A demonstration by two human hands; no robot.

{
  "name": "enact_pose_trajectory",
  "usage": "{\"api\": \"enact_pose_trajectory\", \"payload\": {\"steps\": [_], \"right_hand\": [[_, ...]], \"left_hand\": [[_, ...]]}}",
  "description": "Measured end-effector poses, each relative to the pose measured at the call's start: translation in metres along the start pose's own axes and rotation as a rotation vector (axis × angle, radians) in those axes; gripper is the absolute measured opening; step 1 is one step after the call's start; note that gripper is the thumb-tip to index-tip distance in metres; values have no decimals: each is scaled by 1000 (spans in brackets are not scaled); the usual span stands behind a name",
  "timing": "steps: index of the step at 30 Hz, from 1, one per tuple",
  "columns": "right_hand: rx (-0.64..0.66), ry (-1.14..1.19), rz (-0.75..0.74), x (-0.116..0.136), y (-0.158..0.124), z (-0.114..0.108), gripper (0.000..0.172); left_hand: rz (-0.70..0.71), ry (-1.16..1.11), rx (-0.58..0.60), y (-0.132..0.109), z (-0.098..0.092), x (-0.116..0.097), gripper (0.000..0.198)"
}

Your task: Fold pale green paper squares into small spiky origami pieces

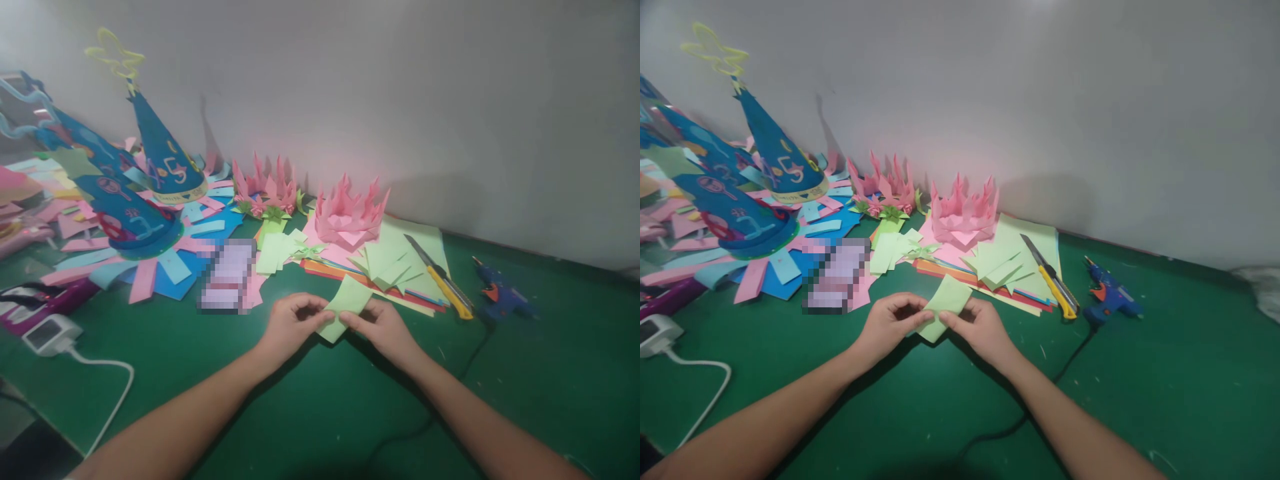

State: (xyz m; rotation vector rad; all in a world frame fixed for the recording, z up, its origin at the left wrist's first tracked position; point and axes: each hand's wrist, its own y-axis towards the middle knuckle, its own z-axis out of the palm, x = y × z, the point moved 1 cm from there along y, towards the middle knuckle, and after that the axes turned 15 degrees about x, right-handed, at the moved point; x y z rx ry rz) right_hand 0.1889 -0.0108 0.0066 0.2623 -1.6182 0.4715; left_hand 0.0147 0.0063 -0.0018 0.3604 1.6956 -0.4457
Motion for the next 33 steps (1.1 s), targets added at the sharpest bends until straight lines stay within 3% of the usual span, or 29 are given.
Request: {"api": "enact_pose_trajectory", "payload": {"steps": [17, 26, 33], "right_hand": [[-25, -8, -5, -1, 0, 0, 30], [-46, -43, 7, -1, 0, -1, 30], [-32, -57, -18, 1, 1, 2, 33]], "left_hand": [[2, 18, -11, 0, 0, -1, 18], [-2, -197, 4, 0, 1, -3, 31], [50, -31, 4, -2, 2, -3, 15]]}}
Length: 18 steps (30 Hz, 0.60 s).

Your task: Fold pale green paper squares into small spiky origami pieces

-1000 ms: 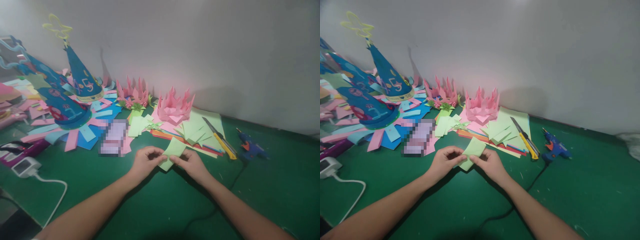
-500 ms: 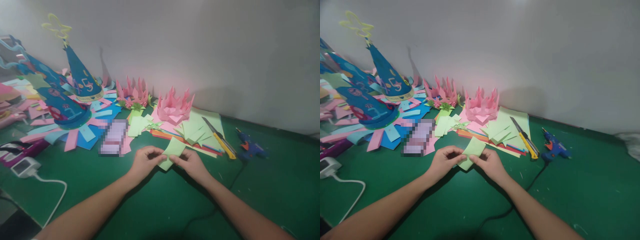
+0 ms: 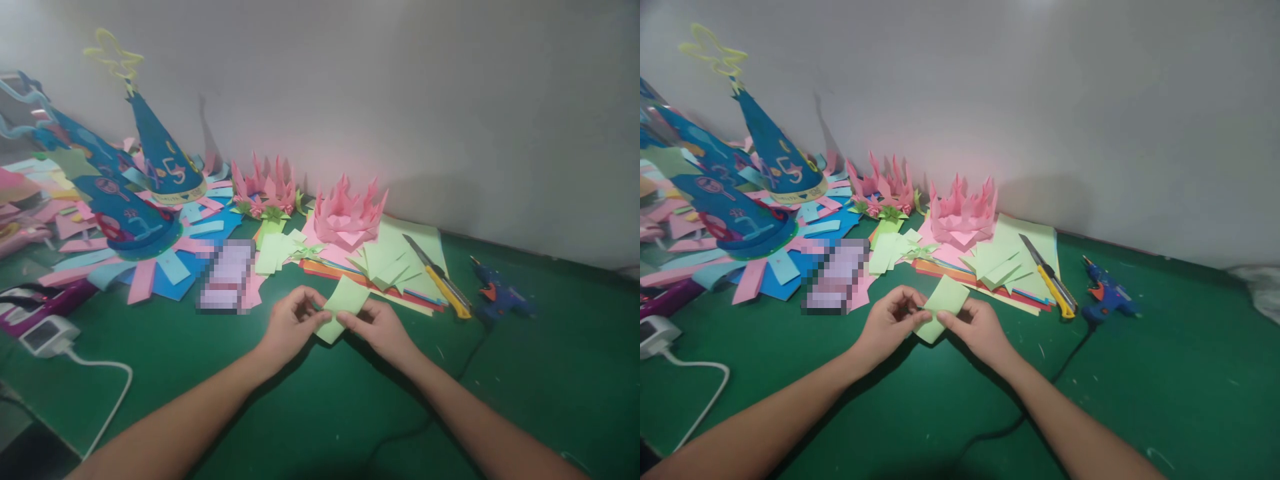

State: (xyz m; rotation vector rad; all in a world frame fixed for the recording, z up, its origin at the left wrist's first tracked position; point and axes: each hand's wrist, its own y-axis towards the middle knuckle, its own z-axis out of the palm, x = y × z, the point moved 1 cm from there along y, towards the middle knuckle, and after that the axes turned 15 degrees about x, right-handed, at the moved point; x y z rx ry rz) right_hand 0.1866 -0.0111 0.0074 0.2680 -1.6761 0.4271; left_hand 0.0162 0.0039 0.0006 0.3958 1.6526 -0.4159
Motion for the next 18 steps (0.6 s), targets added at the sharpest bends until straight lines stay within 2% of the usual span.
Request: {"api": "enact_pose_trajectory", "payload": {"steps": [3, 5, 9, 15, 18], "right_hand": [[-63, -27, 4, -1, 0, -2, 32], [-135, -49, 6, -3, 0, -5, 35], [-230, -80, -5, -4, 0, -10, 40], [-250, -130, 16, -8, -1, -9, 41], [-277, -158, -3, -13, 0, -10, 33]], "left_hand": [[107, 98, 44, -1, -1, -1, 6], [131, 149, 66, -1, -1, -2, 11], [97, 193, 108, 0, -1, -3, 21], [79, 186, 143, 0, -2, -3, 25], [36, 231, 146, 3, -7, -2, 26]]}}
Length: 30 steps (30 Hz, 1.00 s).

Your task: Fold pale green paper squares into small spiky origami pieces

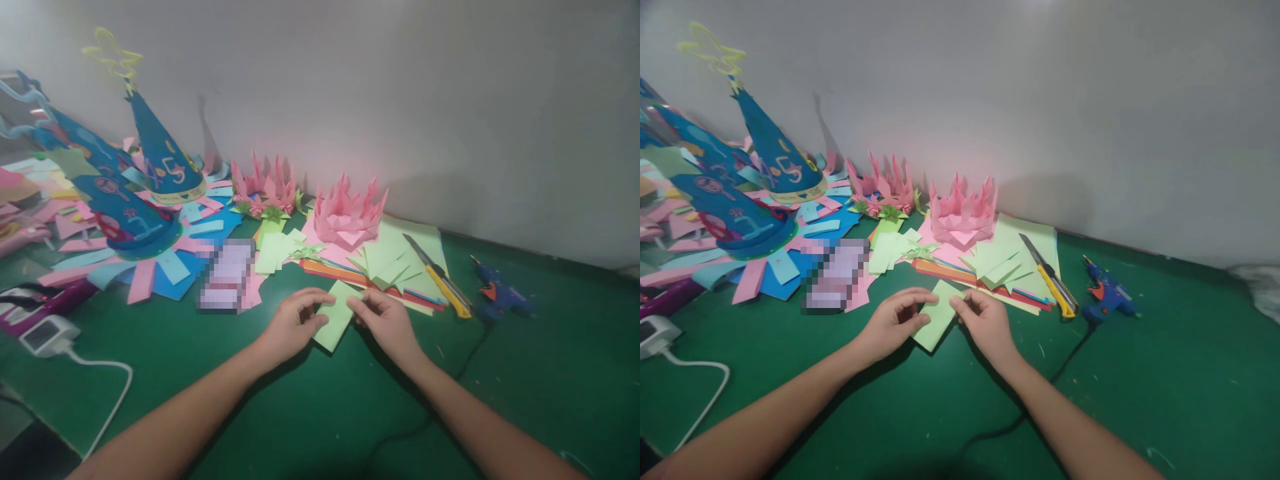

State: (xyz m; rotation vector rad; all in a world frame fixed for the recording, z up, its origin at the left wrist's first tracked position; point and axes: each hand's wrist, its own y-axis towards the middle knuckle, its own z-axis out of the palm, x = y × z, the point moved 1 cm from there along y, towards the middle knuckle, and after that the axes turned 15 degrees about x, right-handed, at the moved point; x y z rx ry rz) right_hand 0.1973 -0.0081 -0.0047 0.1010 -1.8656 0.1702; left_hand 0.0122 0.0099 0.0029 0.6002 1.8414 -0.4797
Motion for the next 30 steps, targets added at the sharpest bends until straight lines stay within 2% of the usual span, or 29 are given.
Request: {"api": "enact_pose_trajectory", "payload": {"steps": [5, 7, 10, 13, 17, 24, 27, 30], "right_hand": [[-123, -211, -159, -1, 0, -3, 17], [-51, -351, -237, 2, 0, -3, 11], [101, -539, -335, 5, 1, -2, 13], [133, -644, -394, 5, 3, -1, 15], [210, -700, -497, 4, 3, 1, 16], [522, -704, -671, 17, -10, 10, 18], [548, -722, -692, 20, -14, 13, 18], [455, -770, -659, 17, -10, 10, 20]], "left_hand": [[-63, 130, 9, 2, -9, 5, 29], [-61, 178, 25, 2, -10, 5, 29], [-48, 231, 30, 2, -11, 4, 28], [-40, 257, 28, 2, -11, 4, 28], [-46, 293, 27, 2, -10, 4, 29], [-58, 322, 18, 2, -10, 7, 31], [-56, 333, 14, 2, -10, 8, 31], [-54, 336, 16, 2, -9, 7, 31]]}}
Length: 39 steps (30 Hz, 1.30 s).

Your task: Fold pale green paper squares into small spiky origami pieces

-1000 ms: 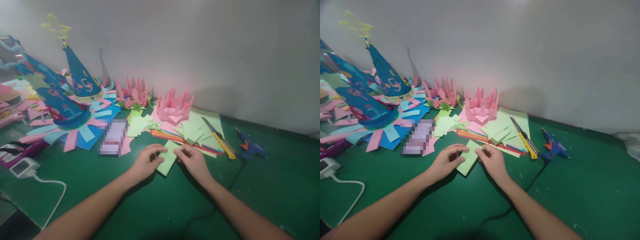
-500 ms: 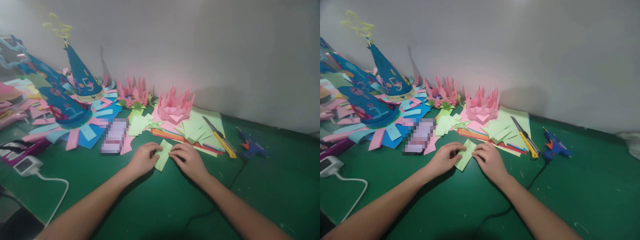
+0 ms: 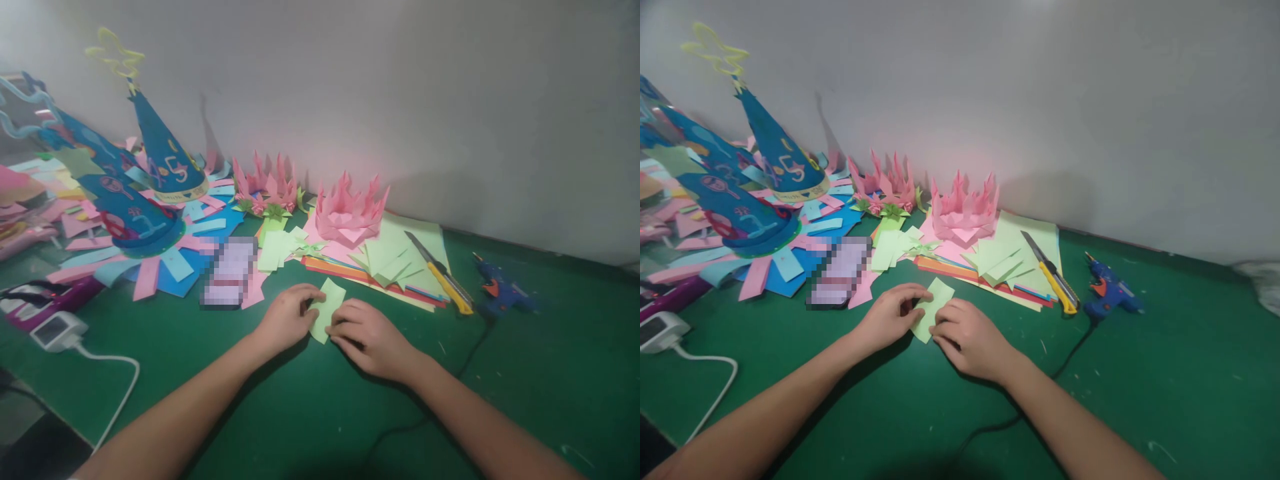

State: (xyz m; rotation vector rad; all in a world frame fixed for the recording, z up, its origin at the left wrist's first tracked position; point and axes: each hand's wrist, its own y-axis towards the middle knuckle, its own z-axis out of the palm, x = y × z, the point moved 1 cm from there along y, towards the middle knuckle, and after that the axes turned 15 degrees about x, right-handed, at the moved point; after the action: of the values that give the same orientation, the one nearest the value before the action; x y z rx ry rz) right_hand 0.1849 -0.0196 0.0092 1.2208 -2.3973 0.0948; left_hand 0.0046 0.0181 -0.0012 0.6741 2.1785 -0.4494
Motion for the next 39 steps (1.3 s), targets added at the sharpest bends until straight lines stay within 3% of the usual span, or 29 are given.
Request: {"api": "enact_pose_trajectory", "payload": {"steps": [7, 13, 20, 25, 27, 33, 39], "right_hand": [[-141, -230, 342, -27, -4, -4, 25], [-184, -325, 307, -28, -5, -3, 26], [-65, -393, 198, -17, -4, -2, 23], [-234, -371, 242, -12, -7, -5, 18], [-229, -354, 197, -12, -7, -5, 16], [71, -251, -70, 3, -1, 2, 20], [155, -143, -259, 19, 0, 4, 21]], "left_hand": [[-12, 24, 17, -1, -2, -3, 32], [-26, 12, 29, -1, -2, -3, 33], [-44, -17, 31, -1, -2, -4, 31], [-28, -31, 41, 0, -1, -1, 33], [-26, -38, 43, 0, -1, 0, 33], [-2, -33, 23, 0, -1, 0, 32], [57, -48, 8, 1, -1, 4, 32]]}}
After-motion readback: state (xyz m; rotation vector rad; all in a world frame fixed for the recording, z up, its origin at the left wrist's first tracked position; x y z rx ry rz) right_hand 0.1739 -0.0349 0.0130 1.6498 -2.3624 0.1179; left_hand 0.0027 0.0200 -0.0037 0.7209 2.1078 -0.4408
